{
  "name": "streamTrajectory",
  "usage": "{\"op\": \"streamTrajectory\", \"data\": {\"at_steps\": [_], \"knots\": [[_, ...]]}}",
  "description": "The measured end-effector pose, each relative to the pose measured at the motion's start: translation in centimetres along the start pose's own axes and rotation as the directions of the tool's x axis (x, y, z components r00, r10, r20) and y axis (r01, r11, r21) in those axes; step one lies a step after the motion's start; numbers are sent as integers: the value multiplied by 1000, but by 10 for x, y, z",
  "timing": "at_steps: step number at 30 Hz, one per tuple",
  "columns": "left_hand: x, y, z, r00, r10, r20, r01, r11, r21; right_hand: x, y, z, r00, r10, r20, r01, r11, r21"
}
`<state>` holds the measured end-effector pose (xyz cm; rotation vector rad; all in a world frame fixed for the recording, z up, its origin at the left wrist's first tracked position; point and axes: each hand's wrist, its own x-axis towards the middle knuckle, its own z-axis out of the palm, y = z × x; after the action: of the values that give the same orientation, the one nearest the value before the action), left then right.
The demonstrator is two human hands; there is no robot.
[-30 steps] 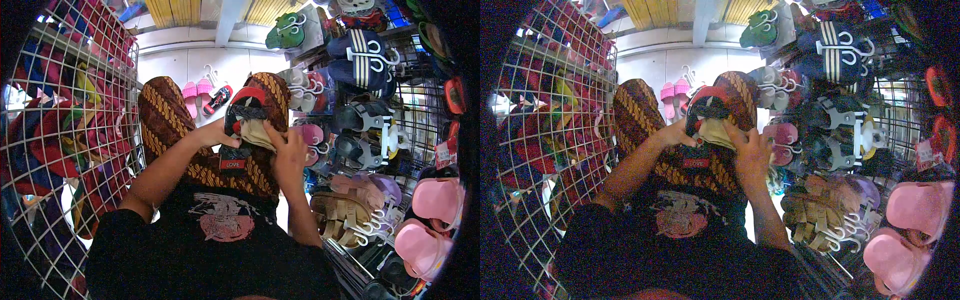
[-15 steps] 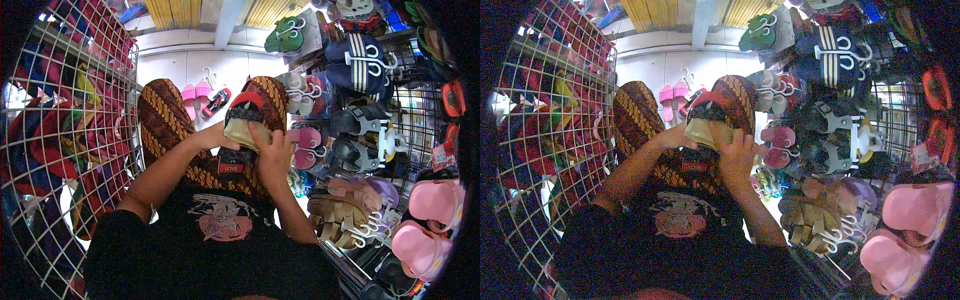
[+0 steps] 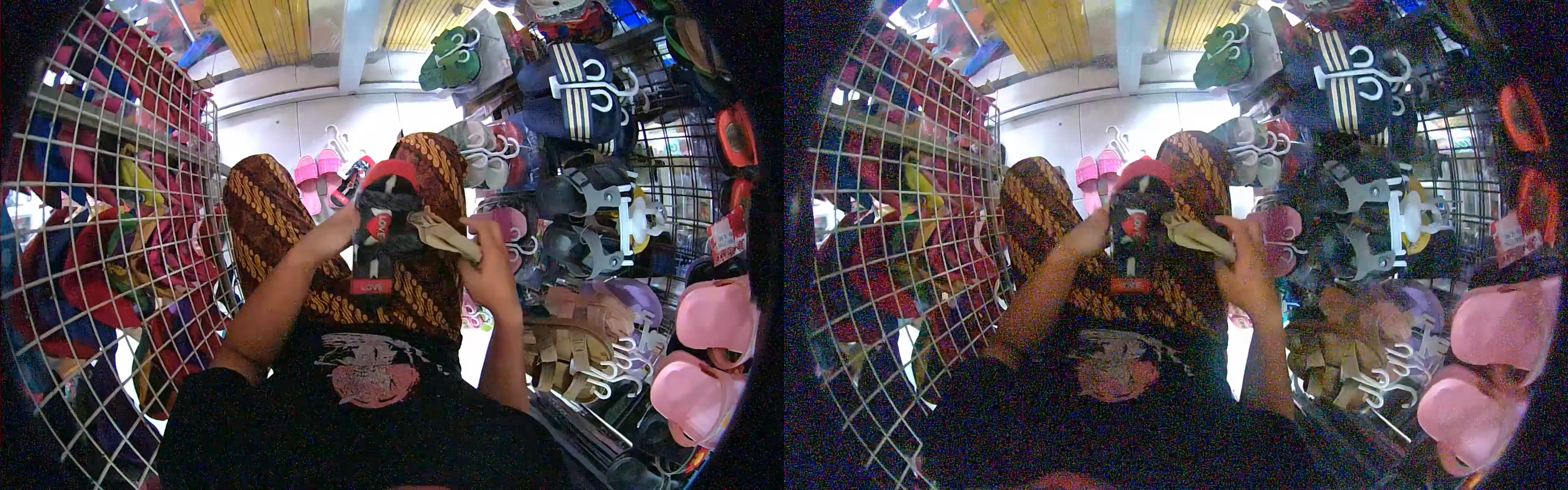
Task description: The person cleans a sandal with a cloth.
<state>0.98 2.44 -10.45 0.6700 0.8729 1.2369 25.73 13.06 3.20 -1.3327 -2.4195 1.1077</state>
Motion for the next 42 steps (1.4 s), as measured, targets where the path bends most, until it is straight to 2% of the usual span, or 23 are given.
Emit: {"op": "streamTrajectory", "data": {"at_steps": [1, 2, 3, 5, 6, 7, 9, 10, 12, 13, 17, 20, 21, 24, 26, 29, 32, 34, 35, 38, 39, 41, 42], "knots": [[1, 2, -4, 997, -71, -14, 67, 978, -198, 0, 6, 6, 995, -50, -90, 49, 999, -18], [2, 5, -5, 990, -143, -16, 125, 913, -389, -1, 13, 9, 995, -42, -89, 40, 999, -22], [5, 11, -2, 982, -162, -96, 97, 872, -480, -3, 19, 11, 996, -36, -87, 34, 999, -26], [6, 17, -7, 979, -190, -68, 142, 887, -439, -3, 30, 12, 993, -37, -111, 34, 999, -29], [5, 21, -9, 977, -205, -54, 165, 894, -416, -1, 22, 13, 977, -3, -212, 10, 999, 30], [6, 27, 3, 942, -274, -193, 193, 915, -356, 2, 7, 13, 950, 38, -309, -9, 996, 92], [7, 20, 4, 940, -194, -279, 238, 962, 131, 10, -1, 22, 889, 48, -455, 28, 987, 158], [8, 23, 9, 944, -138, -300, 249, 895, 371, 14, -7, 22, 921, 2, -390, 34, 996, 84], [8, 23, 14, 953, -120, -278, 223, 898, 378, 23, -19, 18, 968, -76, -239, 63, 996, -63], [10, 18, 10, 957, -108, -268, 213, 892, 399, 29, -13, 22, 952, -233, -196, 181, 951, -251], [7, 15, 7, 968, -70, -243, 164, 906, 391, 53, -12, 29, 913, -387, -133, 326, 884, -333], [9, 1, -5, 983, -93, -159, 144, 926, 350, 60, -26, 27, 956, -292, 33, 277, 858, -432], [7, 15, 0, 978, -184, -98, 204, 941, 272, 64, -25, 29, 955, -295, 24, 278, 864, -419], [10, 13, -2, 971, -215, -101, 235, 936, 264, 76, -25, 35, 955, -295, 16, 276, 873, -402], [7, 17, 4, 977, -139, -162, 174, 957, 232, 81, -31, 35, 957, -287, 36, 275, 866, -417], [11, -10, -22, 968, -24, -251, 104, 945, 309, 92, -8, 44, 949, -295, -109, 256, 925, -281], [7, 34, -1, 951, -137, -277, 185, 970, 156, 97, -4, 40, 959, -226, -170, 176, 947, -268], [7, 42, -2, 929, -213, -304, 255, 961, 106, 101, 1, 44, 930, -317, -184, 254, 920, -299], [10, 23, -11, 936, -86, -342, 193, 936, 293, 103, 4, 46, 913, -360, -190, 291, 904, -314], [14, 12, -13, 950, -87, -300, 215, 878, 428, 110, 13, 54, 861, -464, -207, 373, 854, -361], [14, 15, -14, 966, -60, -250, 162, 897, 410, 111, 14, 53, 892, -410, -189, 343, 888, -307], [13, 19, -20, 953, -123, -276, 194, 949, 249, 112, 16, 52, 943, -300, -141, 270, 942, -201], [14, 21, -20, 946, -156, -283, 208, 964, 165, 113, 17, 54, 923, -338, -184, 299, 930, -213]]}}
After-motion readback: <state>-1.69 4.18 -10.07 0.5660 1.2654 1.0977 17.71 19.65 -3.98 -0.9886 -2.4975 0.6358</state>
